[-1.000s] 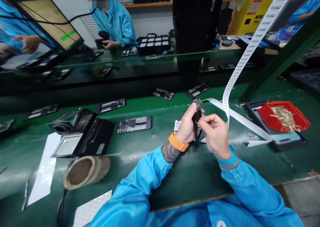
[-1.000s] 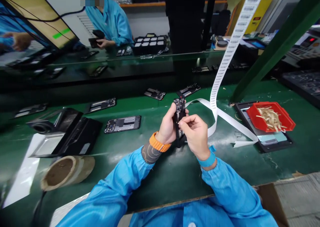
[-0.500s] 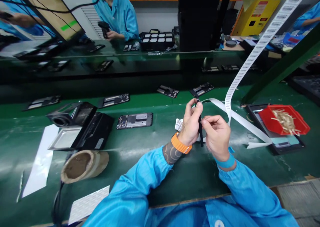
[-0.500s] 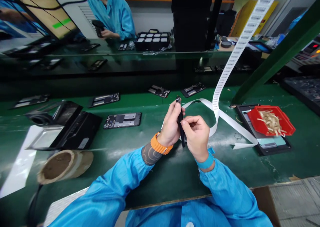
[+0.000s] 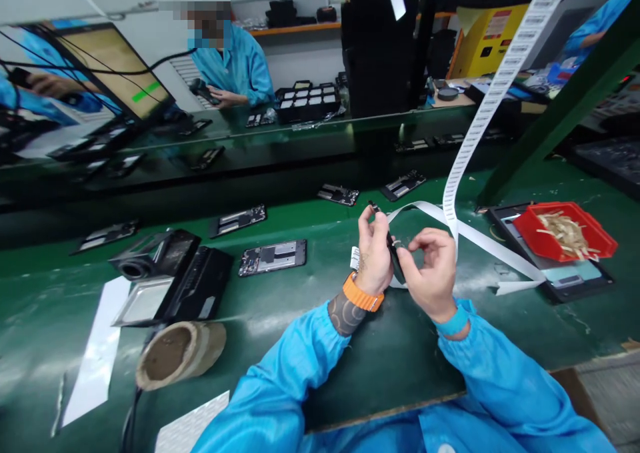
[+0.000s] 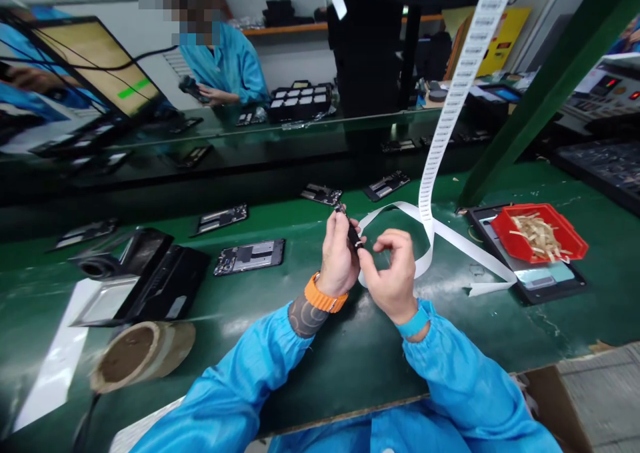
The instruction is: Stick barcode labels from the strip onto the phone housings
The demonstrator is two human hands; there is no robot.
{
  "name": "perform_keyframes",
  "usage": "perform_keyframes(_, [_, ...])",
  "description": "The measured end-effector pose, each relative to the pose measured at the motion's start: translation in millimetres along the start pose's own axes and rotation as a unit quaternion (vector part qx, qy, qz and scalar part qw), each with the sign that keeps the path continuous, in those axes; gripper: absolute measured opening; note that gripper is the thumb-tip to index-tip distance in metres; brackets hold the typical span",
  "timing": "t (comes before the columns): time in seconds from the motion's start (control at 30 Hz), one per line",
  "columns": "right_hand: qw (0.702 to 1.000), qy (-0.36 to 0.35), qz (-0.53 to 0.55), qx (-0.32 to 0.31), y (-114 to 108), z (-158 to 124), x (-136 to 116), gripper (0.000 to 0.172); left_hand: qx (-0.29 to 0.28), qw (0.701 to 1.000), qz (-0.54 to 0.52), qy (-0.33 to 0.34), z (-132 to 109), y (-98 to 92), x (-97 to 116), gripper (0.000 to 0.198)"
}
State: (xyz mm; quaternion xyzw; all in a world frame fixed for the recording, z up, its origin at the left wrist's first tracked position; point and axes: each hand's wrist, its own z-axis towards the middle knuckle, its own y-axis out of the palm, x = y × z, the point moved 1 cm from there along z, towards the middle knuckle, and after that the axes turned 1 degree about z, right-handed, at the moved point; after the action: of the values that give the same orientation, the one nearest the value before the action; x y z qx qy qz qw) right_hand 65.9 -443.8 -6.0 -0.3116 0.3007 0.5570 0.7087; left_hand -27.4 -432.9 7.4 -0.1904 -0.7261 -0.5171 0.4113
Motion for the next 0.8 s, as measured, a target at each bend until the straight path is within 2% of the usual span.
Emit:
perform_keyframes(0.1, [0.995,-0.051,-0.062,-0.051,-3.0,2.1,-7.7,0.011,-0.015,1.000,-0.003,0.008,-2.5,-0.9,-3.4,0.047])
perform_keyframes(0.2, [0.994,-0.012,-0.057,-0.097,-6.0,7.6,-12.9,0.006,-0.039,0.999,-0.020,0.022,-5.4,-3.7,-8.4,0.052])
perform_keyframes(0.3, [0.984,0.049,-0.055,-0.164,-15.1,16.7,-12.8,0.010,-0.110,0.994,-0.017,0.019,-1.5,-9.0,-0.5,0.063])
perform_keyframes(0.37, [0.971,0.038,-0.072,-0.226,-22.2,22.7,-9.5,0.011,-0.182,0.982,0.011,-0.053,7.4,-13.7,15.8,0.071])
perform_keyframes(0.43, [0.949,-0.035,-0.117,-0.291,-26.2,27.3,-3.7,0.009,-0.237,0.952,0.092,-0.168,20.9,-19.1,37.2,0.074])
perform_keyframes(0.5, [0.915,-0.121,-0.175,-0.342,-26.1,30.7,3.4,0.008,-0.264,0.904,0.210,-0.261,38.0,-24.4,56.7,0.061])
perform_keyframes(0.57, [0.896,-0.162,-0.214,-0.353,-25.9,34.5,8.3,0.010,-0.276,0.862,0.295,-0.305,58.2,-28.0,67.9,0.040])
perform_keyframes(0.6, [0.903,-0.158,-0.217,-0.336,-28.0,36.9,8.4,0.010,-0.272,0.854,0.316,-0.311,70.1,-28.9,69.8,0.032])
perform_keyframes(0.67, [0.942,-0.115,-0.180,-0.260,-39.7,42.1,2.2,0.014,-0.218,0.873,0.340,-0.272,100.1,-28.3,68.7,0.016])
perform_keyframes(0.73, [0.979,-0.046,-0.075,-0.182,-60.6,44.7,-10.3,0.021,-0.122,0.904,0.377,-0.161,139.7,-23.6,66.7,0.013])
perform_keyframes(0.77, [0.985,-0.016,-0.005,-0.172,-72.1,44.0,-17.0,0.020,-0.077,0.911,0.392,-0.097,162.3,-19.4,66.9,0.017])
perform_keyframes(0.8, [0.982,0.000,0.064,-0.176,-83.1,41.7,-23.0,0.015,-0.052,0.906,0.418,-0.046,185.7,-14.2,67.8,0.019])
